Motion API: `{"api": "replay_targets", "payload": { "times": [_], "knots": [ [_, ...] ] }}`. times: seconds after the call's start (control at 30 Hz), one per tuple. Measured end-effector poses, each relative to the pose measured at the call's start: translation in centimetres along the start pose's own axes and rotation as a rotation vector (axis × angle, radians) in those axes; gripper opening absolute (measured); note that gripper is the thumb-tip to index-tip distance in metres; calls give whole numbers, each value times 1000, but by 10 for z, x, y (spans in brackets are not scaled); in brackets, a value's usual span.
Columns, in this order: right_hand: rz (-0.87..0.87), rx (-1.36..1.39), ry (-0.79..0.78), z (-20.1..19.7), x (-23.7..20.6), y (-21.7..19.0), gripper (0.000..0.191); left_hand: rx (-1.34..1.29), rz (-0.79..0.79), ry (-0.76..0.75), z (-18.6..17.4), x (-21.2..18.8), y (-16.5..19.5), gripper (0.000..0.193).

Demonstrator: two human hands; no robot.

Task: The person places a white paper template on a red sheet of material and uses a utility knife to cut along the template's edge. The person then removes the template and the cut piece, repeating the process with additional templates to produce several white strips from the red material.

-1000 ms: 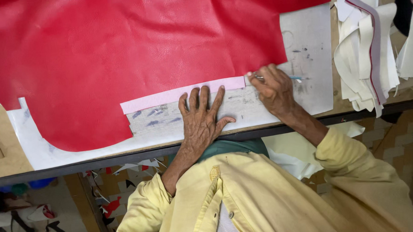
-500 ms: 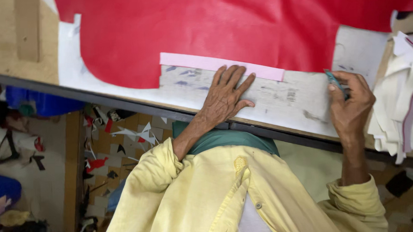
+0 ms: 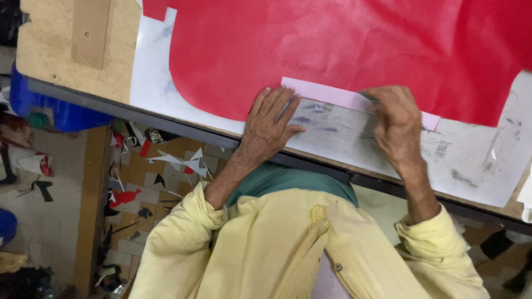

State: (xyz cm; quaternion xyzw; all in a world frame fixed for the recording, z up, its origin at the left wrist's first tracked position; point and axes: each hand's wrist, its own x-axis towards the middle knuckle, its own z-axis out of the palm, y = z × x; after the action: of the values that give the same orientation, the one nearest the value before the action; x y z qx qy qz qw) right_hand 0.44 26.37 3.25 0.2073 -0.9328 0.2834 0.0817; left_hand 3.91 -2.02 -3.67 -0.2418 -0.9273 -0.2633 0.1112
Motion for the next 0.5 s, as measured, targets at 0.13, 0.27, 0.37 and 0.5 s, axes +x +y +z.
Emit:
{"api": "replay_targets", "payload": {
  "times": [0.13, 0.27, 0.37, 0.5],
  "knots": [
    [-25, 48, -54, 50, 47, -46, 40, -13, 73, 18, 5, -2, -18, 65],
    [-72, -4, -84, 80, 74, -66, 36, -39, 79, 21, 5, -4, -24, 64],
    [-63, -59, -93, 91, 79, -71, 39, -57, 80, 20, 4, -5, -26, 64],
    [-71, -66, -85, 97, 79, -72, 33, -59, 79, 14, 5, -4, -27, 68]
  ]
}}
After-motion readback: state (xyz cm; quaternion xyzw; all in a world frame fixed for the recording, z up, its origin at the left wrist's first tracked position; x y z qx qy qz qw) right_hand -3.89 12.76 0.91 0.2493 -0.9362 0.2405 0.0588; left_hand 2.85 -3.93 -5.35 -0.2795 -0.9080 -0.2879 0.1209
